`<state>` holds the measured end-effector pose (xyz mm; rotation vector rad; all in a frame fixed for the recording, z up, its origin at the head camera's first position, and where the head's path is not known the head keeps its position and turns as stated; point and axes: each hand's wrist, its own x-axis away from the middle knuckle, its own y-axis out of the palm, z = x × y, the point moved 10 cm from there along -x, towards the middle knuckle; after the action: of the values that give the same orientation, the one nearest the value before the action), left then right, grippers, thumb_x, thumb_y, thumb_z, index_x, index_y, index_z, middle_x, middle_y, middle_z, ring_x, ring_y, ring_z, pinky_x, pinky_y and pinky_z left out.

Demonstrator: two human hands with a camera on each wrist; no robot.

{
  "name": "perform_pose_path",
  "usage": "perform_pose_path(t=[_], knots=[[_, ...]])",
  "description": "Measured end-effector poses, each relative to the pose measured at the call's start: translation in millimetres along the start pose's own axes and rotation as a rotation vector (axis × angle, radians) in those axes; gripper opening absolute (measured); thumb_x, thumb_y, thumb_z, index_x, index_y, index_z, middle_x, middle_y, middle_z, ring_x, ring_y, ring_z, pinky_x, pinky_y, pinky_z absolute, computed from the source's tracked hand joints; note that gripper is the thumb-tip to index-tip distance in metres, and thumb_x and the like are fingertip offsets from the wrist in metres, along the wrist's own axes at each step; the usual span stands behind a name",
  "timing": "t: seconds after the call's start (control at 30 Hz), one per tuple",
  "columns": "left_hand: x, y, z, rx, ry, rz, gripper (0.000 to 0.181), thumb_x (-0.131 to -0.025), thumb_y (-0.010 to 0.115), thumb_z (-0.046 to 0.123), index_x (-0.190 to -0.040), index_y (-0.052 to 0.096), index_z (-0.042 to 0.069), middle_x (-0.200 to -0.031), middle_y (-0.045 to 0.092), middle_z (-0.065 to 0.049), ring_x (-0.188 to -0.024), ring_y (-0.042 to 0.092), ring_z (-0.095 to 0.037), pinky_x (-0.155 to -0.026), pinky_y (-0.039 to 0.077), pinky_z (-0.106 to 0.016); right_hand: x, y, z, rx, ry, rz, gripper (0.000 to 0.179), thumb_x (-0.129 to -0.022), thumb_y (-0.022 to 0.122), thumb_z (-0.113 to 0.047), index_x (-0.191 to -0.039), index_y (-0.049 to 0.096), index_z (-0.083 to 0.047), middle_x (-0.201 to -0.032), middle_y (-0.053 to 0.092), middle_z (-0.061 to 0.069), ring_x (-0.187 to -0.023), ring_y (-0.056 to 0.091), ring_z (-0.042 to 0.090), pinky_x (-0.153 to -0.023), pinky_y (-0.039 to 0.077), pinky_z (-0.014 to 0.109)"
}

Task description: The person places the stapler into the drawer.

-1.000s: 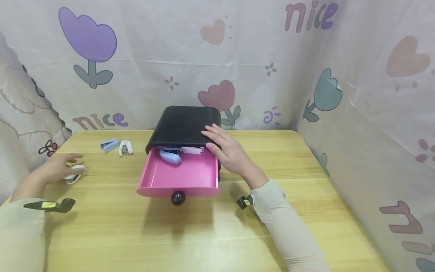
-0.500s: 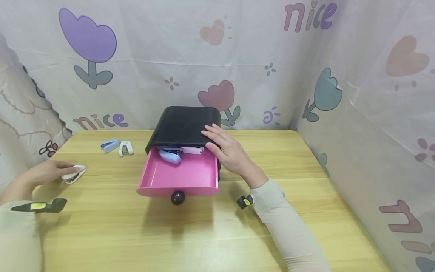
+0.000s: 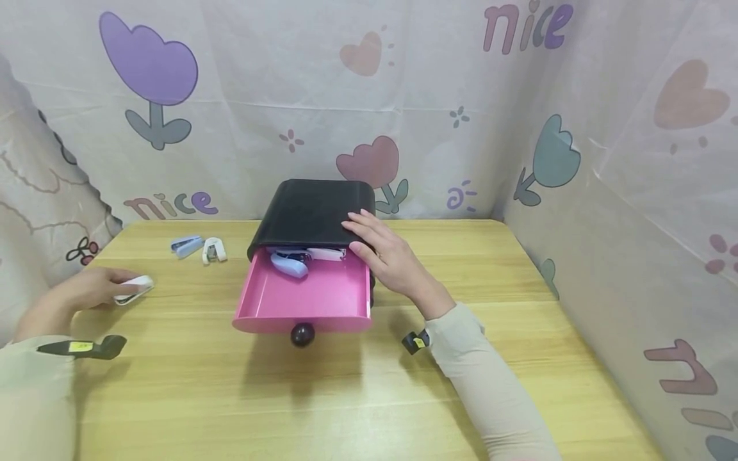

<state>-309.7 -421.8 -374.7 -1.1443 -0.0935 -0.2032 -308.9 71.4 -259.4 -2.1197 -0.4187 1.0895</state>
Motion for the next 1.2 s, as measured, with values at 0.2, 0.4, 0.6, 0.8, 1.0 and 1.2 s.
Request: perform_pose_path(t=[0.2,0.4,0.6,0.8,1.0,1.2], knots=[[-4.2,2.6,9.0,-0.011,0.028,0.004,0.065,-0.091,0.069,0.035,-0.130,0.050,-0.014,-0.084,0.064,-0.007,-0.073,0.049,-0.020,-0.066,0.039,-0.032,-0.3,0.4,0.4,0.006,0.001,0.002,0.044,-0.104,0.045,-0.034,-0.144,0.051,-0.017,-0.153,0.039,-0.003,-0.146,0.022,0.015,-0.117,0.023,0.045],[-7.1,3.3,9.0,-0.036,0.022,0.012,0.073,-0.089,0.070,0.041,-0.134,0.047,-0.013,-0.097,0.067,-0.017,-0.084,0.055,-0.029,-0.074,0.045,-0.041,-0.2,0.2,0.2,0.007,-0.010,0.009,0.044,-0.104,0.045,-0.035,-0.143,0.051,-0.017,-0.153,0.040,-0.002,-0.146,0.023,0.016,-0.117,0.023,0.044],[-6.7,0.5,8.3,-0.049,-0.005,0.040,0.076,-0.095,0.057,0.051,-0.139,0.044,-0.009,-0.122,0.056,-0.036,-0.112,0.047,-0.058,-0.091,0.035,-0.070,-0.5,-0.2,0.1,0.005,-0.007,0.005,0.046,-0.104,0.044,-0.039,-0.143,0.051,-0.016,-0.153,0.040,-0.002,-0.146,0.023,0.016,-0.117,0.022,0.044],[-7.2,-11.9,18.2,-0.104,-0.005,0.101,0.076,-0.098,0.043,0.060,-0.140,0.047,-0.003,-0.133,0.045,-0.037,-0.123,0.034,-0.062,-0.096,0.028,-0.074,-0.4,0.2,0.4,0.005,-0.002,0.002,0.046,-0.103,0.045,-0.038,-0.144,0.051,-0.017,-0.153,0.039,-0.002,-0.146,0.022,0.016,-0.117,0.023,0.044],[-5.6,-23.8,38.4,-0.049,0.017,0.147,0.074,-0.099,0.045,0.056,-0.138,0.048,-0.007,-0.132,0.046,-0.038,-0.121,0.038,-0.061,-0.094,0.032,-0.072,0.0,0.4,0.4,0.000,0.002,-0.003,0.045,-0.103,0.045,-0.036,-0.144,0.050,-0.017,-0.154,0.039,-0.002,-0.146,0.022,0.015,-0.117,0.023,0.044],[0.1,-36.6,62.8,-0.017,0.074,0.208,0.068,-0.099,0.051,0.051,-0.137,0.051,-0.005,-0.131,0.048,-0.038,-0.118,0.043,-0.058,-0.088,0.037,-0.070,-0.4,1.4,1.6,0.001,-0.002,0.000,0.044,-0.103,0.046,-0.034,-0.144,0.050,-0.017,-0.153,0.039,-0.002,-0.146,0.022,0.015,-0.117,0.023,0.045]])
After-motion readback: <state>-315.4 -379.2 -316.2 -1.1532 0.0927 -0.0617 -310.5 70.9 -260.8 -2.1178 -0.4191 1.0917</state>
